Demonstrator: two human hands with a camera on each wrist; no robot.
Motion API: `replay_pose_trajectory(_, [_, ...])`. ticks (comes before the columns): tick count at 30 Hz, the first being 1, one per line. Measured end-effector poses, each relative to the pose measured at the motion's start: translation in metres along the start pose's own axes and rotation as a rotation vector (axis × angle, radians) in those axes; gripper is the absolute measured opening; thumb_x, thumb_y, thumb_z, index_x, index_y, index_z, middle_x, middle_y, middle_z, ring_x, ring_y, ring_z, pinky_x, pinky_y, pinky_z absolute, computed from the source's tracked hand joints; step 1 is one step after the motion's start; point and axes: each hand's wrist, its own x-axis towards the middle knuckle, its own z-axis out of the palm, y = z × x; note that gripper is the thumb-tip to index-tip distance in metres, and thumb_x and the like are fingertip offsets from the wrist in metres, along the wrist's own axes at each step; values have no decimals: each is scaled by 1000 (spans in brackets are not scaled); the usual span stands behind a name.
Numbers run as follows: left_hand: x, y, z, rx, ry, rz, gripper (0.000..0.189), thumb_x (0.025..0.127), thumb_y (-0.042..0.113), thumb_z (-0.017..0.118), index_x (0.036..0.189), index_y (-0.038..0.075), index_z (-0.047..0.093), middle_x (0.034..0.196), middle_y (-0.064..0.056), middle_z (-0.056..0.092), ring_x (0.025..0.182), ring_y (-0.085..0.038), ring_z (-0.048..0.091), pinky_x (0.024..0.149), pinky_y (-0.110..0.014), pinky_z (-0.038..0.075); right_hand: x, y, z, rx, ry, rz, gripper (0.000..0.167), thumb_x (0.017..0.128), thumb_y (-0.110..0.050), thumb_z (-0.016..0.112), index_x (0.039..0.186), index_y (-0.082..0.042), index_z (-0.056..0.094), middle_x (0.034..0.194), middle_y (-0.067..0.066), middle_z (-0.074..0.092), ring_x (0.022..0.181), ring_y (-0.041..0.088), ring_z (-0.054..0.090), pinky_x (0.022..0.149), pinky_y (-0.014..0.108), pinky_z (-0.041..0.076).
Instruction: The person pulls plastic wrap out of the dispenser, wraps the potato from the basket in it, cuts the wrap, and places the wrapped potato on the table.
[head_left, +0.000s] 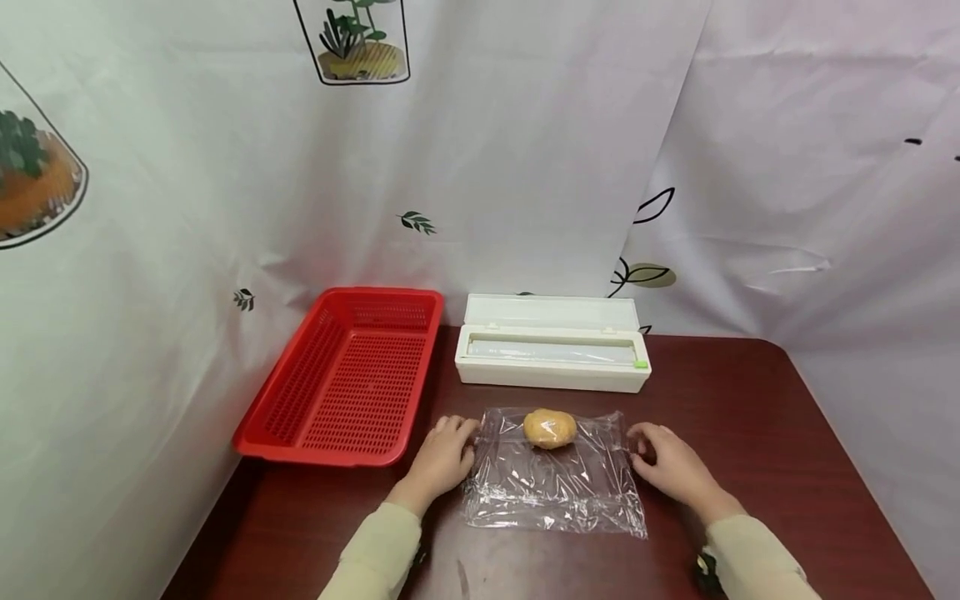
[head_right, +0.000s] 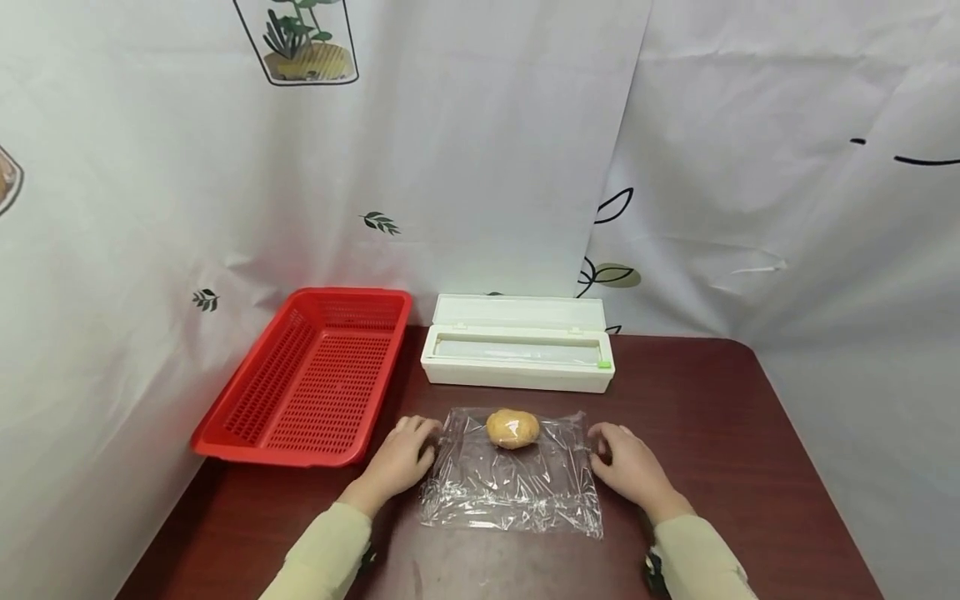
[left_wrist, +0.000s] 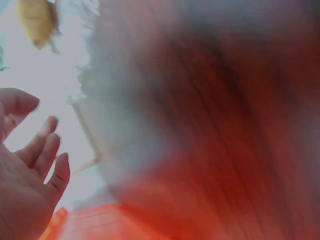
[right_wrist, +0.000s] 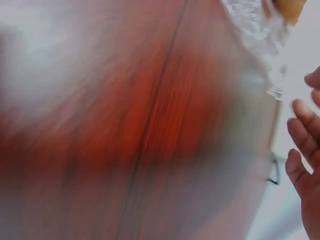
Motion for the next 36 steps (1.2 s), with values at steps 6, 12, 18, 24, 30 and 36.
replay_pose_trajectory(6, [-41, 1, -10, -59, -252, 158, 55, 59, 51, 78, 101, 21, 61, 101, 5, 49, 93, -14, 42, 79, -32, 40, -38, -9, -1, -36, -83, -310, 38, 55, -36, 84, 76, -30, 53, 83, -18, 40, 77, 3, 40, 63, 28, 39])
replay_pose_trajectory(12, [-49, -4, -2, 37, -148, 281, 19, 68, 33, 77, 82, 26, 65, 93, 7, 50, 88, -11, 44, 73, -27, 37, -48, -6, 6, -14, -45, -378, 27, 62, -22, 82, 74, -32, 60, 85, -17, 43, 76, 2, 39, 62, 26, 36])
replay_pose_trajectory(18, [-24, 2, -6, -448, -9, 13, 2, 81, 10, 66, 81, 11, 65, 94, -1, 60, 89, -17, 54, 79, -34, 46, -29, -9, -5, 377, 64, -144, 19, 75, 3, 70, 76, -14, 61, 88, 2, 61, 84, 6, 54, 73, 18, 43])
replay_pose_trajectory(24, [31, 7, -2, -938, 178, -370, 10, 90, 5, 54, 97, -2, 58, 71, -9, 58, 58, -14, 54, 54, -29, 49, 21, -19, -10, 794, 153, 415, 12, 94, -6, 48, 94, 6, 50, 83, -1, 59, 77, 3, 54, 70, 18, 42])
replay_pose_trajectory(30, [61, 10, 20, -726, 193, -545, 23, 90, 1, 44, 112, 4, 43, 63, -4, 48, 45, -14, 44, 41, -29, 42, 49, -14, 13, 734, 146, 691, 19, 96, -9, 42, 108, 4, 46, 77, 6, 53, 56, 9, 52, 50, 25, 45])
replay_pose_trajectory(36, [65, 18, 36, -296, 155, -548, 14, 89, 5, 50, 95, 10, 39, 61, -9, 50, 51, -27, 50, 46, -38, 38, 53, -16, 34, 270, 151, 558, 13, 91, -10, 48, 102, -4, 43, 72, 11, 55, 52, 20, 53, 46, 35, 42])
